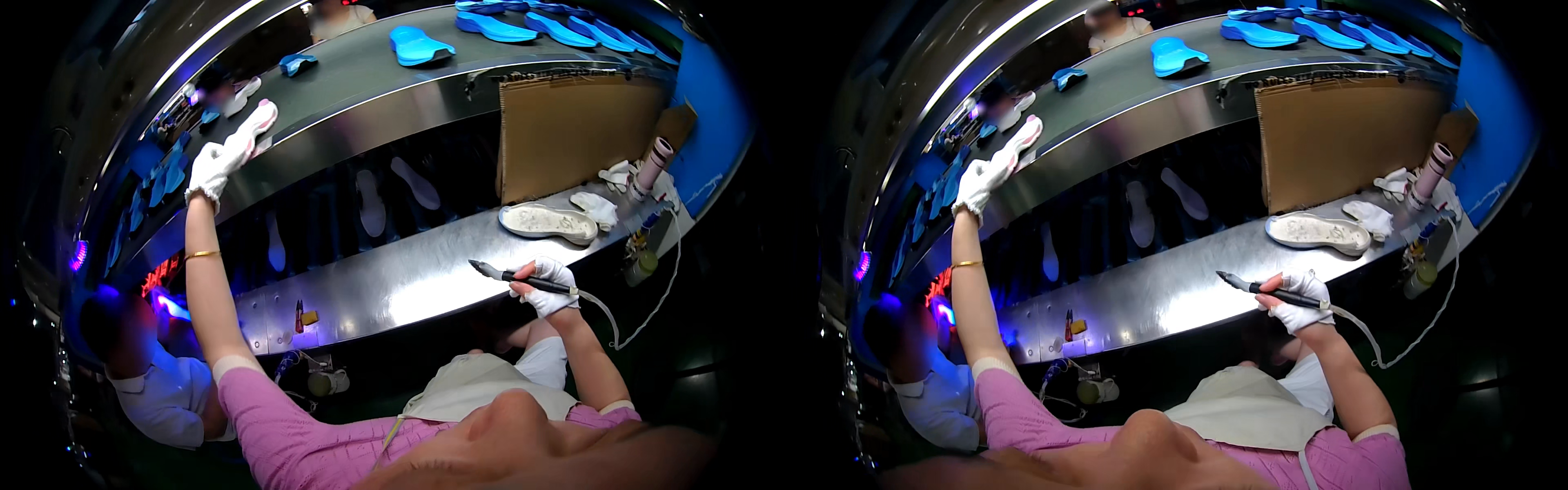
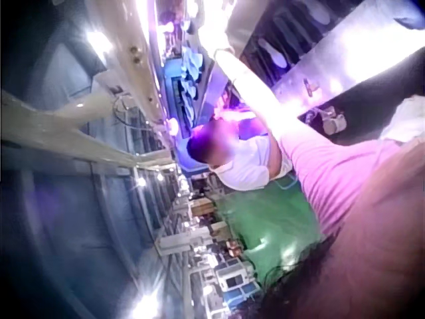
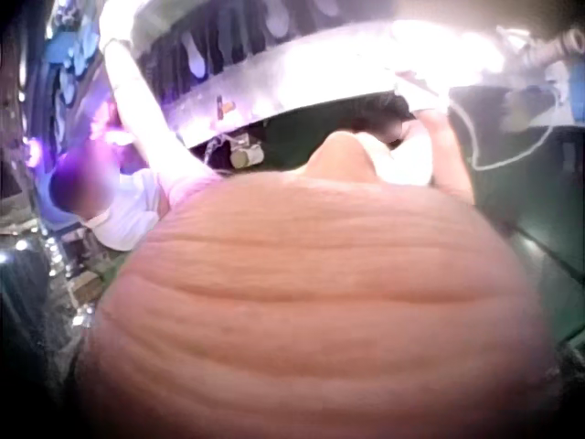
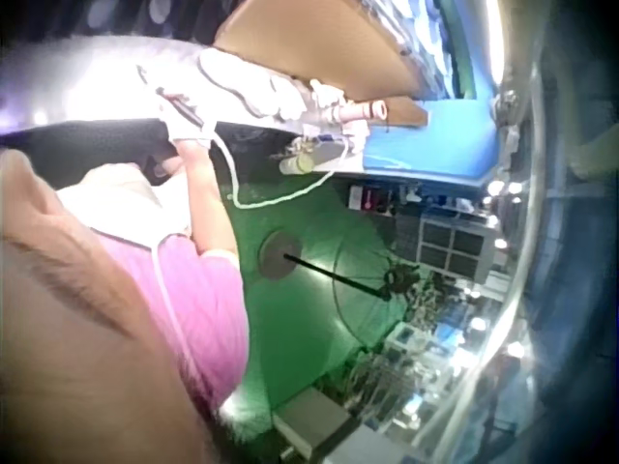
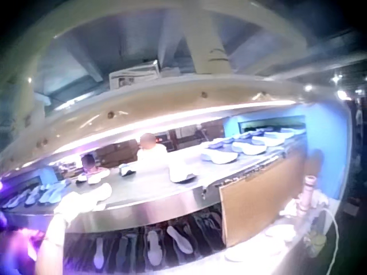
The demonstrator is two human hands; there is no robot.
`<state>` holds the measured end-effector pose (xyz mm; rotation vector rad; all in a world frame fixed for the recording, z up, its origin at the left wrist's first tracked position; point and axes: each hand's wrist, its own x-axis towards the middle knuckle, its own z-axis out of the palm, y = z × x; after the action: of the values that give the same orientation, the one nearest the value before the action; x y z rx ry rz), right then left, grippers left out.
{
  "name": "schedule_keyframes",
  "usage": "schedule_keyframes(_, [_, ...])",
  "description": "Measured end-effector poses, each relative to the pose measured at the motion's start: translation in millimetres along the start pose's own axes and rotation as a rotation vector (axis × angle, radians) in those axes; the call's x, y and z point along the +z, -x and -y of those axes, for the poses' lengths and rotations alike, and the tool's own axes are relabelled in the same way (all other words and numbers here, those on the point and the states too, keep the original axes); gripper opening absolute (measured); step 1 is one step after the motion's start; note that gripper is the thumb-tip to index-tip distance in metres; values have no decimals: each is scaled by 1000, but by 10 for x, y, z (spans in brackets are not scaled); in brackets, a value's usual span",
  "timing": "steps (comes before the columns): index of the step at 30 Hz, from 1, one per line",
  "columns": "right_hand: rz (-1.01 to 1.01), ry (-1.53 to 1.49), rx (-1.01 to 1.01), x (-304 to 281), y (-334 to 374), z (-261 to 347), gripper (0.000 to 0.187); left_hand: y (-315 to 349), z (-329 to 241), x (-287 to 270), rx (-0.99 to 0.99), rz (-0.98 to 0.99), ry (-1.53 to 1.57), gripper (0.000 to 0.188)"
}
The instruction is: The person takes shoe soles from a conveyor belt and applies liquid to the soles using an applicator brush tool.
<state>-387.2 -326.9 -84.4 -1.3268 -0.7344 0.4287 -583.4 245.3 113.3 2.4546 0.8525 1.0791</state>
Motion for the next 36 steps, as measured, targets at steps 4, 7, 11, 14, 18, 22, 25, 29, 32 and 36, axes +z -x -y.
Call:
schedule_keyframes(4, [18, 12, -54, -113, 72, 48, 16, -24, -280, -99, -48, 259, 51, 53])
schedule_keyframes(7, [-9, -6, -78, -149, 140, 66, 16, -366, -375, -40, 182, 132, -429, 55])
schedule_keyframes(11, [-49, 110, -156, -221, 253, 52, 18, -588, -427, 284, -63, 124, -565, 55])
schedule_keyframes(14, [-76, 73, -81, -266, 332, 21, 18, -363, -623, 489, -82, 73, -367, 53])
schedule_keyframes(18, [-38, 65, -151, -300, 345, 33, 17, 466, -957, 662, 28, -19, 875, 42])
schedule_keyframes(22, [7, 28, -173, -260, 320, 97, 16, 1429, -1198, 965, -368, 241, 1370, 39])
schedule_keyframes(25, [-13, 46, -172, -190, 322, 152, 15, 2202, -1472, 1332, -485, 777, 1921, 52])
schedule_keyframes(29, [-11, 54, -148, -150, 348, 225, 16, 3047, -1959, 1930, -372, 654, 2156, 98])
schedule_keyframes(32, [-3, -21, -90, -149, 385, 265, 15, 3407, -2166, 2167, -357, 851, 2373, 99])
schedule_keyframes(36, [11, 80, -72, -108, 367, 238, 16, 3690, -2296, 2304, -674, 902, 2383, 96])
